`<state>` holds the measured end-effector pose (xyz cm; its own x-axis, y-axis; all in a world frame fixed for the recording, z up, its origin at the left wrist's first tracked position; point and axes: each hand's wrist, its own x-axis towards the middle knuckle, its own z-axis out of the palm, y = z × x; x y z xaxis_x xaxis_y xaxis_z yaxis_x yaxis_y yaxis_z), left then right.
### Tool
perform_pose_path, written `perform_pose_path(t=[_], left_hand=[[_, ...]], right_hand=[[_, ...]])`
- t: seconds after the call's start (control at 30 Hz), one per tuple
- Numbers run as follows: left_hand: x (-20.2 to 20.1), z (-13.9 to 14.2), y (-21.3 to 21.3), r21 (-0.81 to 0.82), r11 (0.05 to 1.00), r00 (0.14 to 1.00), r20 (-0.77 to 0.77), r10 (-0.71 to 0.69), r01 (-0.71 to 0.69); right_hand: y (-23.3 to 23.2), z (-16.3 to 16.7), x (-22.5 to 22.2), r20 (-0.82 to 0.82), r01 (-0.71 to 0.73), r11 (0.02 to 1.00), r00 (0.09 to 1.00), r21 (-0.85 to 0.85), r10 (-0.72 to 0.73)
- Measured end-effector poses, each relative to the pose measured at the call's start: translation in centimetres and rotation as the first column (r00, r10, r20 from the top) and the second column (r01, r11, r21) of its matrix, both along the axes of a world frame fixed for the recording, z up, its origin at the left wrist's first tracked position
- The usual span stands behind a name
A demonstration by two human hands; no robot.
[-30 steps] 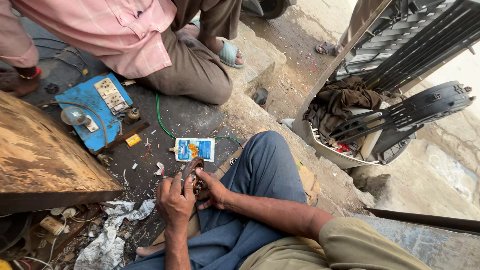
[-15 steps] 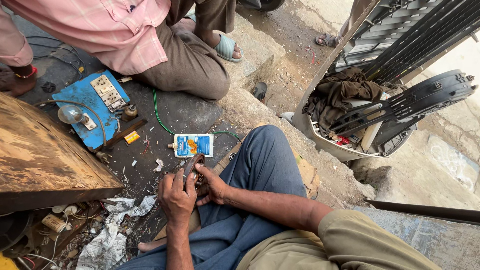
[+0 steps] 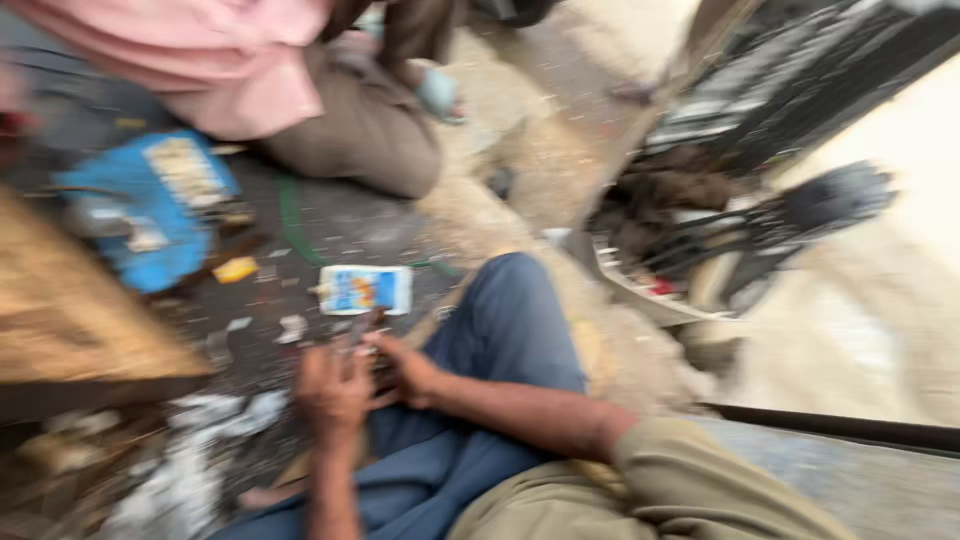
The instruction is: The person sits cross-legged on the floor and works on a circular motor component with copper windings. They repeatedly pick up the component, wipe it with a cloth, and handle a small packet, occasionally placing the component down and picking it up again.
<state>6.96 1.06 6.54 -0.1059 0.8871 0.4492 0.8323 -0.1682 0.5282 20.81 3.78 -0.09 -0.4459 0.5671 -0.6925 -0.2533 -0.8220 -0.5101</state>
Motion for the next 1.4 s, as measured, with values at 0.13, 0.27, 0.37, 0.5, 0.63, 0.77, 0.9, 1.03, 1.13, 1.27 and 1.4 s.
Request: perform_pose_path(t=[0.13,0.27,0.37,0.5,0.63,0.77,0.9,1.03,1.13,1.27,1.4], left_hand=[[-1.0,-0.4,0.0,0.084,0.996,0.999,-0.051,-0.005,0.010],[-2.5,0.3,-0.2,0.058,0.998,0.998,-0.066,0.008,-0.005],[-1.5,0.6,-0.1,0.026,1.000,1.000,-0.007,-0.017,0.017],[-0.4,0.8,0.2,0.050,0.999,0.999,-0.039,0.001,0.001],[-1.0,1.1,0.1,0.091,0.996,1.000,-0.005,-0.019,0.019],[-1.0,1.4,0.1,0.044,0.999,1.000,0.003,-0.026,0.026],[-0.6,1.6,0.2,0.039,0.999,1.000,-0.011,-0.028,0.029],[-1.0,1.6,0.2,0.052,0.999,0.999,-0.037,-0.014,0.016],[-1.0,1.5,0.2,0.041,0.999,0.999,-0.032,-0.018,0.020],[-0.8,1.1,0.3,0.089,0.995,0.999,-0.028,-0.032,0.034],[-0.8,0.9,0.3,0.064,0.998,0.999,-0.033,-0.018,0.020]], right_hand=[[0.3,-0.6,-1.0,-0.040,-0.053,0.998,0.998,0.032,0.054],[0.6,-1.2,-2.1,-0.196,-0.088,0.996,0.977,-0.011,0.084],[0.7,-1.7,-1.1,-0.225,-0.077,0.989,0.973,-0.128,0.047],[0.8,-1.3,-0.2,-0.137,-0.018,0.952,0.990,-0.306,-0.025],[0.3,-0.5,-0.8,-0.087,-0.012,0.997,0.996,-0.082,0.005],[-0.1,-0.7,-0.8,-0.055,-0.036,0.999,0.998,0.023,0.037],[0.5,-1.3,-0.5,-0.162,-0.021,0.982,0.987,-0.190,-0.010],[0.6,-1.4,-0.7,-0.072,-0.011,0.993,0.997,-0.117,0.003],[0.4,-1.7,-0.8,-0.099,-0.047,0.999,0.994,0.021,0.049],[0.4,-2.5,-0.6,-0.075,-0.032,0.999,0.997,-0.024,0.030],[0.4,-2.7,-0.6,-0.158,-0.040,0.997,0.987,-0.065,0.030]])
